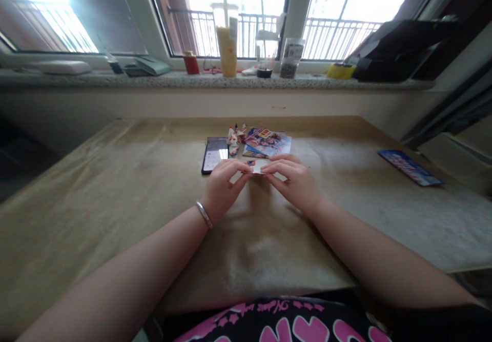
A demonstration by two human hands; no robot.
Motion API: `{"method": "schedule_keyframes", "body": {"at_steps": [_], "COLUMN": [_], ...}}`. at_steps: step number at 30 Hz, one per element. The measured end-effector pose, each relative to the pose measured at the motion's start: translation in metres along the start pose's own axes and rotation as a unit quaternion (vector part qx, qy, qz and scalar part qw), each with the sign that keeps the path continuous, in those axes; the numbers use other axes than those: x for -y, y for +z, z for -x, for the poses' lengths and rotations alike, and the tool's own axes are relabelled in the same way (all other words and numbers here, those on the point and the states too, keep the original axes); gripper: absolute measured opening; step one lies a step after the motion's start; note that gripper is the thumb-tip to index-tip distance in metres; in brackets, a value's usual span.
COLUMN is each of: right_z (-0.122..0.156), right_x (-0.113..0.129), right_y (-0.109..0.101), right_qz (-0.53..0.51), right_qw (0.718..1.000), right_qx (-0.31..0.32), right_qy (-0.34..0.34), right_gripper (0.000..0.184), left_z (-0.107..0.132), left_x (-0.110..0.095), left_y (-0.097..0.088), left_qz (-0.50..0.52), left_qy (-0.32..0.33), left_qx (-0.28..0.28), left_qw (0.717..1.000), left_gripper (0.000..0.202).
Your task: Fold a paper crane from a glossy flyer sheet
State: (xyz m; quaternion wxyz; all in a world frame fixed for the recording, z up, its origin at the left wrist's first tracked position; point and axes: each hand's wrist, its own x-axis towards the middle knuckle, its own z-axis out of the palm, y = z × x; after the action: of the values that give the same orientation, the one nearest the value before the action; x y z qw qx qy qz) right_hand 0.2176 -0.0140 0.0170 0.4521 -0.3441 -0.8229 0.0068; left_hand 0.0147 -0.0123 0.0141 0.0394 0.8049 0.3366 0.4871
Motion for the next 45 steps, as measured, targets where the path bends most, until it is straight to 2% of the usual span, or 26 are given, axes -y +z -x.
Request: {"method": "schedule_keyframes", "body": {"at_steps": [6, 12, 21, 28, 34, 40, 45], "right_z": [0.001, 0.000, 0.001, 0.001, 0.000, 0.000, -0.002], "right_x": [0.003, 0.004, 0.006, 0.007, 0.010, 0.011, 0.015], "right_y": [0.001, 0.001, 0.002, 0.001, -0.001, 0.000, 0.001], "right_qz": [0.000, -0.032, -0.068, -0.059, -0.074, -0.049, -0.067], "right_qw": [1.000, 0.999, 0.995, 0.997, 0.995, 0.999, 0.998], "right_qx": [0.004, -0.024, -0.046, -0.022, -0.020, 0.011, 0.006], "right_qy": [0.014, 0.034, 0.062, 0.033, 0.062, 0.014, 0.019], "right_gripper": [0.009, 0.008, 0.008, 0.008, 0.007, 0.007, 0.004], "left_z": [0.000, 0.001, 0.000, -0.001, -0.001, 0.000, 0.000], "left_x": [-0.004, -0.001, 0.000, -0.005, -0.005, -0.006, -0.009], "left_y": [-0.001, -0.002, -0.004, -0.002, -0.001, 0.002, 0.002], "left_qz": [-0.012, -0.032, -0.023, -0.043, -0.030, -0.106, -0.076], "left_qy": [0.003, -0.016, 0.040, 0.029, 0.014, 0.069, 0.057], "left_qx": [0.022, 0.011, 0.021, 0.015, 0.014, 0.050, 0.039], "left_qw": [1.000, 0.999, 0.999, 0.999, 0.999, 0.991, 0.995], "left_gripper": [0.009, 0.013, 0.013, 0.008, 0.009, 0.008, 0.012]}}
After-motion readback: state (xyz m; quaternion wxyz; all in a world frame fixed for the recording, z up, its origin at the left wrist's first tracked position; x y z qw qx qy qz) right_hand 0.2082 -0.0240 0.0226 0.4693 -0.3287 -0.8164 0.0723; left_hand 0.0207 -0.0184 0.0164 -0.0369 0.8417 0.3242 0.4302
